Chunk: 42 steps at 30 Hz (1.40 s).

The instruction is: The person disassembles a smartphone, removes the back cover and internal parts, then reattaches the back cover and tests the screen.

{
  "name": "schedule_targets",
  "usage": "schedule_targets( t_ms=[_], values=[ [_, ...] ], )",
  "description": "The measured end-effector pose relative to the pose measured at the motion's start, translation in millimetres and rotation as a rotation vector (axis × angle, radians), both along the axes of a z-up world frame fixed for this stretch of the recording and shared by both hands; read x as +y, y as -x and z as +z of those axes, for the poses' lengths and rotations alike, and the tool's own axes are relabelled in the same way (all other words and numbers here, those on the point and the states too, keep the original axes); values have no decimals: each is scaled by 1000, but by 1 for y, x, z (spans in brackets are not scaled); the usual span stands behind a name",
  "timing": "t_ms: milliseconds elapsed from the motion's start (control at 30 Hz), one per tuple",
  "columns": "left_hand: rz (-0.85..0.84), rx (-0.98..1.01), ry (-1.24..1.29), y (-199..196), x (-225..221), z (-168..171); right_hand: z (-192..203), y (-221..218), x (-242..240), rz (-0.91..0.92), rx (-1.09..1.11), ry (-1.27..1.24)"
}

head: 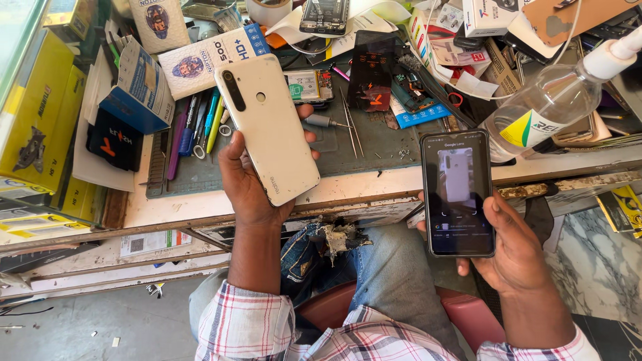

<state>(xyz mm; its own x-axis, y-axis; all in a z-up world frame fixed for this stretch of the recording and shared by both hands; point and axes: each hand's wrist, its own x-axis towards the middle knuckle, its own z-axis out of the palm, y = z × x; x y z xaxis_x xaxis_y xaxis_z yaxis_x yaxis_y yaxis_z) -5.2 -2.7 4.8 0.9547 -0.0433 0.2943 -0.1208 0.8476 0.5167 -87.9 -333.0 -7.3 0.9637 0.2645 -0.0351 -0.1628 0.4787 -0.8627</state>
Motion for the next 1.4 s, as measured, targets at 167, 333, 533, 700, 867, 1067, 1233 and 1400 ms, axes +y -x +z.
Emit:
schedule_targets(
  t_ms=[167,333,533,700,867,1067,1233,1400],
  values=[
    [18,-1,-29,-1,0,0,2,0,12,12,-2,-6],
    [40,14,-46,-2,0,-1,-9,4,17,58,11,-21],
    [31,9,-33,-5,1,-4,-31,23,15,186,44,-44],
    [51,-21,-68,-5,0,-4,-60,51,-6,172,150,139],
    [31,-91,-70,-9,4,-14,-126,86,-21,90,285,291],
    [29,-107,-55,-9,5,-11,-191,84,-22,-172,274,408],
    [-11,-93,-33,-12,5,-10,-159,80,-13,-267,163,677],
    [-2,-96,-41,-11,6,-16,-140,88,0,-197,-77,1029]
  ],
)
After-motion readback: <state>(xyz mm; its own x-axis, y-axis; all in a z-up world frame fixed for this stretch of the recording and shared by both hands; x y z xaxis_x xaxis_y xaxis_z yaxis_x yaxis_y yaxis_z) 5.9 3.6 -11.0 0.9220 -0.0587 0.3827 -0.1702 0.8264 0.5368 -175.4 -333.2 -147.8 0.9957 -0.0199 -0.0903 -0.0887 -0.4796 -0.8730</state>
